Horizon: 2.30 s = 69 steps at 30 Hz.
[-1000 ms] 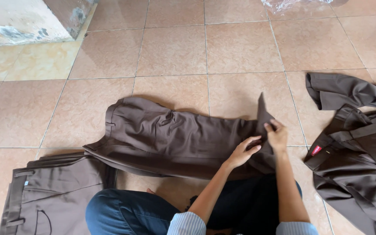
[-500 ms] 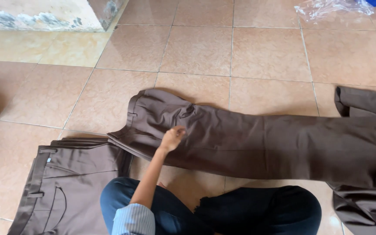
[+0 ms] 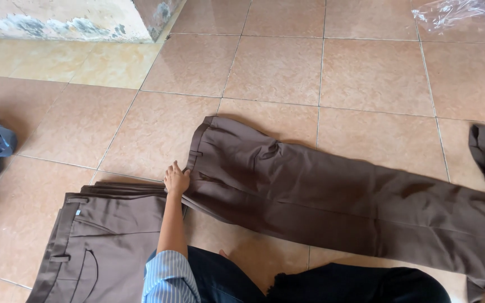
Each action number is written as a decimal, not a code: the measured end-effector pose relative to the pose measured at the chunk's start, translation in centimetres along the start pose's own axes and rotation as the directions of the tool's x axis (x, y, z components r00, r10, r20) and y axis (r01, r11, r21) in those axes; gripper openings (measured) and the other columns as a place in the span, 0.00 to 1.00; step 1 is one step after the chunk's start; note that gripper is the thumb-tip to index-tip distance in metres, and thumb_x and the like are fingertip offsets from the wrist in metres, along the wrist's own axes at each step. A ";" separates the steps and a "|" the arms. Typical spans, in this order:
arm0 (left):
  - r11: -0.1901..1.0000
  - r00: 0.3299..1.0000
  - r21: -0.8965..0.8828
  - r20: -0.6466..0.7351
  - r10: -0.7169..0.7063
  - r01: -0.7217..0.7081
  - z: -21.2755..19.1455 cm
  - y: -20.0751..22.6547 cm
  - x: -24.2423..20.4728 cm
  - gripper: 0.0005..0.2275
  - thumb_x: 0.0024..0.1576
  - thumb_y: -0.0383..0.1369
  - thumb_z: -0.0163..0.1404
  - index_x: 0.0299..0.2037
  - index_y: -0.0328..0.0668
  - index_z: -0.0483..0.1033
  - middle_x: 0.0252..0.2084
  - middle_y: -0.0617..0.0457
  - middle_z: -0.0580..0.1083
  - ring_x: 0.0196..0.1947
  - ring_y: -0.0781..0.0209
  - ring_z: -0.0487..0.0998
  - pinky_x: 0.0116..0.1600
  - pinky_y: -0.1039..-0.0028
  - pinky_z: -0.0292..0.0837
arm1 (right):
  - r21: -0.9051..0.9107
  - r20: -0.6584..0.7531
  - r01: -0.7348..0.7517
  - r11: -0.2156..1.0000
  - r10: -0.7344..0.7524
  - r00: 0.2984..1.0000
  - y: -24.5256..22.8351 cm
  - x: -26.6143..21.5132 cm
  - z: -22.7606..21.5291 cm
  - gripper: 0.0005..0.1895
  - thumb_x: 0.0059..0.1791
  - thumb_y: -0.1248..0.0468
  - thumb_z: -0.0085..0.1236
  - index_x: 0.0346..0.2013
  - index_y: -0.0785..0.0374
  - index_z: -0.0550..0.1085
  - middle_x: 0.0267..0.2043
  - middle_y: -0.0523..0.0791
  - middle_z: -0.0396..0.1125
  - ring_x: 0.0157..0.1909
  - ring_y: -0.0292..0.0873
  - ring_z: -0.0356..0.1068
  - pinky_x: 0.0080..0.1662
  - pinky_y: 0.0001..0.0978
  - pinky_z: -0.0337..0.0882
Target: Folding multiple pairs of brown pants into neat squares on a tiled floor.
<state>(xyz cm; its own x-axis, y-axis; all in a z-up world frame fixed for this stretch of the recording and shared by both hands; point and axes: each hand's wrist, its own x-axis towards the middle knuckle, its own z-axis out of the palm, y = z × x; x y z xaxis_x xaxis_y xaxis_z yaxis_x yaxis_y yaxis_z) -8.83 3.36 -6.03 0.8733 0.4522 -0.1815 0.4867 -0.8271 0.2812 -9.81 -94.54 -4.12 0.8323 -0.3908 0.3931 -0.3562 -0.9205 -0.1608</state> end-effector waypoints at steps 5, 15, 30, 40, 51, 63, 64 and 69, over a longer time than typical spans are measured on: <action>0.996 0.976 -0.015 0.199 -0.087 0.092 5.6 -3.6 3.7 0.42 0.64 0.66 0.28 0.78 0.42 0.40 0.73 0.37 0.62 0.75 0.46 0.57 0.78 0.48 0.32 | 0.163 0.234 0.085 0.983 -0.122 0.964 -14.0 -0.7 8.0 0.14 0.57 0.53 0.55 0.57 0.42 0.78 0.49 0.55 0.76 0.53 0.64 0.75 0.51 0.54 0.77; 0.987 0.972 0.000 0.173 -0.160 0.162 1.9 -0.9 1.8 0.42 0.55 0.70 0.43 0.70 0.46 0.64 0.67 0.43 0.66 0.69 0.42 0.64 0.71 0.51 0.56 | 0.319 0.591 0.137 0.938 -0.310 0.745 -42.2 -8.0 12.6 0.32 0.58 0.37 0.35 0.76 0.40 0.57 0.71 0.46 0.64 0.72 0.54 0.57 0.69 0.58 0.56; 0.952 0.942 -0.098 0.201 -0.267 0.291 1.0 -2.3 1.4 0.47 0.57 0.70 0.40 0.75 0.35 0.53 0.68 0.32 0.61 0.69 0.33 0.64 0.69 0.50 0.59 | 0.239 0.075 0.390 0.889 -0.417 0.906 -48.4 -14.2 2.6 0.22 0.52 0.59 0.56 0.62 0.50 0.69 0.62 0.50 0.61 0.59 0.56 0.63 0.52 0.50 0.63; 0.879 0.856 -0.002 -0.225 -0.465 0.477 2.3 -2.9 3.1 0.22 0.59 0.41 0.57 0.59 0.42 0.66 0.55 0.43 0.73 0.58 0.46 0.72 0.59 0.55 0.63 | 0.263 0.347 0.268 0.927 -0.350 0.870 -47.4 -21.3 2.6 0.32 0.60 0.44 0.32 0.78 0.47 0.49 0.81 0.51 0.41 0.81 0.53 0.39 0.74 0.62 0.41; 0.741 0.794 0.477 -0.135 0.593 -0.473 0.3 13.7 3.3 0.25 0.60 0.29 0.49 0.70 0.55 0.62 0.69 0.59 0.66 0.70 0.63 0.63 0.72 0.67 0.55 | 0.149 0.278 0.110 0.983 -0.148 0.949 -39.0 -22.5 5.8 0.35 0.60 0.37 0.25 0.79 0.47 0.52 0.80 0.50 0.46 0.82 0.52 0.41 0.75 0.64 0.37; 0.669 0.755 0.699 -0.289 0.588 -0.253 4.0 17.3 14.5 0.14 0.57 0.33 0.51 0.53 0.43 0.70 0.44 0.52 0.76 0.48 0.58 0.69 0.58 0.65 0.57 | 0.161 0.168 0.128 0.979 -0.155 0.974 -40.6 -22.2 2.6 0.35 0.57 0.40 0.33 0.76 0.49 0.57 0.78 0.47 0.51 0.78 0.52 0.48 0.73 0.55 0.44; 0.677 0.761 0.699 -0.303 0.573 -0.231 3.8 18.0 14.7 0.16 0.55 0.32 0.53 0.53 0.42 0.69 0.44 0.52 0.73 0.46 0.58 0.70 0.57 0.66 0.58 | 0.162 0.159 0.133 0.978 -0.159 0.974 -40.6 -22.2 2.5 0.35 0.57 0.41 0.34 0.76 0.50 0.58 0.78 0.48 0.52 0.78 0.52 0.48 0.73 0.55 0.45; 0.803 0.799 0.578 -0.412 0.438 -0.142 5.5 21.2 13.2 0.22 0.57 0.32 0.52 0.60 0.42 0.60 0.45 0.53 0.70 0.42 0.64 0.72 0.52 0.69 0.62 | 0.168 0.159 0.120 0.978 -0.147 0.976 -40.9 -22.2 1.9 0.35 0.56 0.41 0.35 0.75 0.50 0.59 0.78 0.48 0.52 0.78 0.53 0.49 0.73 0.56 0.45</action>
<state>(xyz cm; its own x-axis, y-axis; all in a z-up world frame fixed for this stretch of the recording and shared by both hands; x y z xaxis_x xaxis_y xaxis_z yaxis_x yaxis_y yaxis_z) 12.88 -10.06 -7.63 0.9205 0.1366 0.3661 0.2534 -0.9219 -0.2931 -12.88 -48.24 -8.01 0.9324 -0.2468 0.2639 -0.1771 -0.9488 -0.2616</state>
